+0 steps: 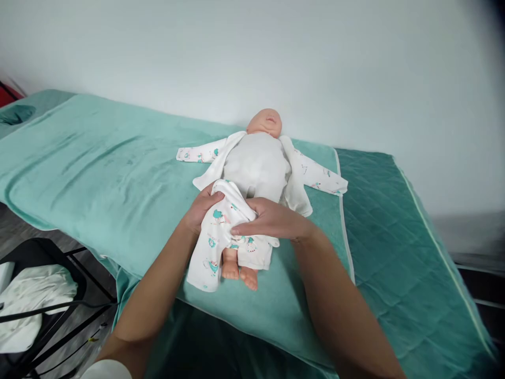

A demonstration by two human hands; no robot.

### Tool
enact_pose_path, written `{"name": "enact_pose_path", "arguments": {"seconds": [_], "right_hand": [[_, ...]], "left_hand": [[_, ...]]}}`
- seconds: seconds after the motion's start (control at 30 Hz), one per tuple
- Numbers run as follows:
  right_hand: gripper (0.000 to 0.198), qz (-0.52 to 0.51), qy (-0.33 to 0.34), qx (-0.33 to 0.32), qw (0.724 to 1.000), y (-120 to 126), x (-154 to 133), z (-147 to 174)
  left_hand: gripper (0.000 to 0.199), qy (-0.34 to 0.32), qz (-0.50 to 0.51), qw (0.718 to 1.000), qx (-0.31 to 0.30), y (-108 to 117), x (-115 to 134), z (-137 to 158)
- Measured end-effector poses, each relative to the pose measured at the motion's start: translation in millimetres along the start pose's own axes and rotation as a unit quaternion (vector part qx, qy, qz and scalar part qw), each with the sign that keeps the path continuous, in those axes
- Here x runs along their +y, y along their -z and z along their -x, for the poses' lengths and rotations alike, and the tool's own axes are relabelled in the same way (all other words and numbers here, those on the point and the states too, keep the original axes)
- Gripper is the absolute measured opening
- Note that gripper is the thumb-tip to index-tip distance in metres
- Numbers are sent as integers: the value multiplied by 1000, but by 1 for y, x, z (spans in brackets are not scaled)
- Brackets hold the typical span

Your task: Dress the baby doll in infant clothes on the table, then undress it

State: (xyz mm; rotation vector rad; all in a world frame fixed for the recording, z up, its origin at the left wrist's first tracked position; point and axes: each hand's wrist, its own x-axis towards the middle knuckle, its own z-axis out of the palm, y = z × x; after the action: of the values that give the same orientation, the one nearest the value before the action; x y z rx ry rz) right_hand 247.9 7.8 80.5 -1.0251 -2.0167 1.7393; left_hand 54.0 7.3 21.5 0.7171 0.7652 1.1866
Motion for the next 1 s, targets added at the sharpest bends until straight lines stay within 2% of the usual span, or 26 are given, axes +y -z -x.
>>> {"name": "enact_pose_path", "arguments": {"seconds": [0.1, 0.2, 0.3, 0.4, 0.5, 0.63, 0.73, 0.8, 0.87, 1.0], "right_hand": [[31, -121, 4, 85, 989, -6, 8, -4], [34, -269, 24, 182, 946, -11, 17, -11], [29, -323, 38, 221, 919, -15, 20, -15], [32, -313, 62, 231, 919, -17, 18, -15], [37, -252, 80, 217, 940, -17, 13, -12], [38, -109, 80, 106, 985, -13, 5, -5], [32, -27, 42, 45, 998, -12, 1, -1], [28, -42, 28, 58, 997, -13, 3, -2], [28, -110, 35, 110, 987, -15, 8, -5], [38, -250, 60, 213, 943, -17, 20, -12]], "left_hand": [[51, 2, -28, 999, -43, 3, 1, 0], [55, 18, -73, 993, -95, 9, 3, 0], [57, 64, -128, 980, -141, 16, 5, 2], [54, 78, -124, 978, -147, 16, 3, 3], [57, 23, -52, 994, -97, 11, -2, 3], [50, -15, 14, 998, -53, 3, -5, 4], [46, -11, 25, 998, -48, 1, -3, 7], [43, -12, 20, 999, -43, 1, -2, 9], [43, -11, 8, 999, -44, 2, -2, 9], [51, -14, -31, 995, -89, 6, -5, 5]]}}
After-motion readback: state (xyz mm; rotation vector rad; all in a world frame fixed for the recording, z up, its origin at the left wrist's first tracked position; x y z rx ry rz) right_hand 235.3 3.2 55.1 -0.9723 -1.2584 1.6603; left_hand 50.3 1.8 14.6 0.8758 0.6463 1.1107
